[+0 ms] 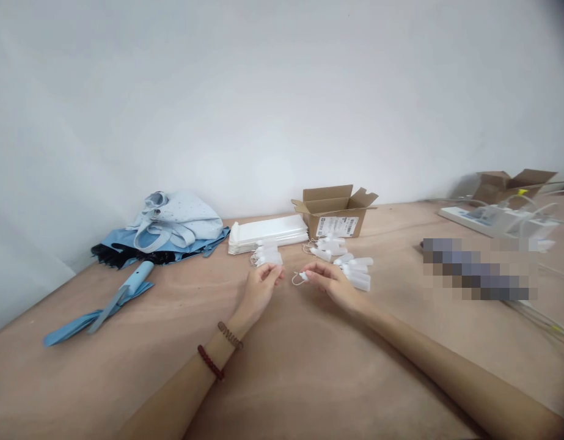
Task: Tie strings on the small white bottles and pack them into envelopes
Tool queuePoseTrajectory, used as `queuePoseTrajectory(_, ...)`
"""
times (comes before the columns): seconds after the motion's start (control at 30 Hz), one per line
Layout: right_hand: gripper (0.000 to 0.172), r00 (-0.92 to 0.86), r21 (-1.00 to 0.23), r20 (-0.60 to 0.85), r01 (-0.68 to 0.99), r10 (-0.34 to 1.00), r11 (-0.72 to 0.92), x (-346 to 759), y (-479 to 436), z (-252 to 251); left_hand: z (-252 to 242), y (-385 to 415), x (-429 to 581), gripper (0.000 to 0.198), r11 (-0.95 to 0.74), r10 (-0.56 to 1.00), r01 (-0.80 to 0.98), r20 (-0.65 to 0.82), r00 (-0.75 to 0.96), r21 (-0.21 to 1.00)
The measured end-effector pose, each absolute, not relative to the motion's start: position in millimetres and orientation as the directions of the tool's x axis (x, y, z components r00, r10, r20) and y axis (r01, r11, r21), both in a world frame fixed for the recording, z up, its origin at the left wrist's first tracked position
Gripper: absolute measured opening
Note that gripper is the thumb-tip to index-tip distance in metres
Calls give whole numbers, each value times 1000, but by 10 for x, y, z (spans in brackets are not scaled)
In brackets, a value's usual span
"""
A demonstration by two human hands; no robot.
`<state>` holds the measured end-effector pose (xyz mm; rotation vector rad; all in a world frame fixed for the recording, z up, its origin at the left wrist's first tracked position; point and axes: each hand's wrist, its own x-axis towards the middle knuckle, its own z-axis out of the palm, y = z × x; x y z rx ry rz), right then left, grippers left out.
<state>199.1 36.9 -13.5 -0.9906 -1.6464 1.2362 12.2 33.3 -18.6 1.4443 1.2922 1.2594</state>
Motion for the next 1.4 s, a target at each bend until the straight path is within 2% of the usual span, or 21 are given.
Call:
queuePoseTrajectory(0.3,22,-412,-933,208,190,887,307,1939,343,-129,-120,292,94,22,-302,945,359,227,236,883)
queuePoseTrajectory(0.43,20,-425,-849,255,332,868,412,1966,406,-156,-65,342,-70,21,-296,929,463,140,343,836)
queuePoseTrajectory(0.53,20,-376,-679,367,517,851,521,2069,534,-184,-13,413,-281,22,-245,921,542,19,388,804)
queuePoseTrajectory(0.6,19,-378,-496,474,632,795,596,2168,645,-205,10,475,-443,25,-181,929,599,-65,365,780)
queuePoseTrajectory(0.67,19,-387,-281,542,753,746,595,2263,747,-229,11,535,-585,28,-114,938,652,-134,319,750)
queuePoseTrajectory(0.77,23,-398,-34,514,875,760,482,2349,841,-266,-19,592,-707,31,-44,950,695,-186,252,717)
queuePoseTrajectory(0.87,28,-407,109,449,909,795,403,2352,852,-300,-61,602,-725,31,-6,959,690,-190,209,724)
queuePoseTrajectory(0.97,32,-422,165,404,906,812,389,2314,824,-312,-92,591,-700,30,-1,970,641,-156,188,768)
queuePoseTrajectory(1.13,32,-442,176,377,897,814,406,2282,806,-322,-115,582,-673,28,-12,982,593,-103,159,805)
queuePoseTrajectory(1.4,35,-426,191,369,905,826,381,2300,818,-364,-86,584,-668,29,-9,988,621,-88,125,784)
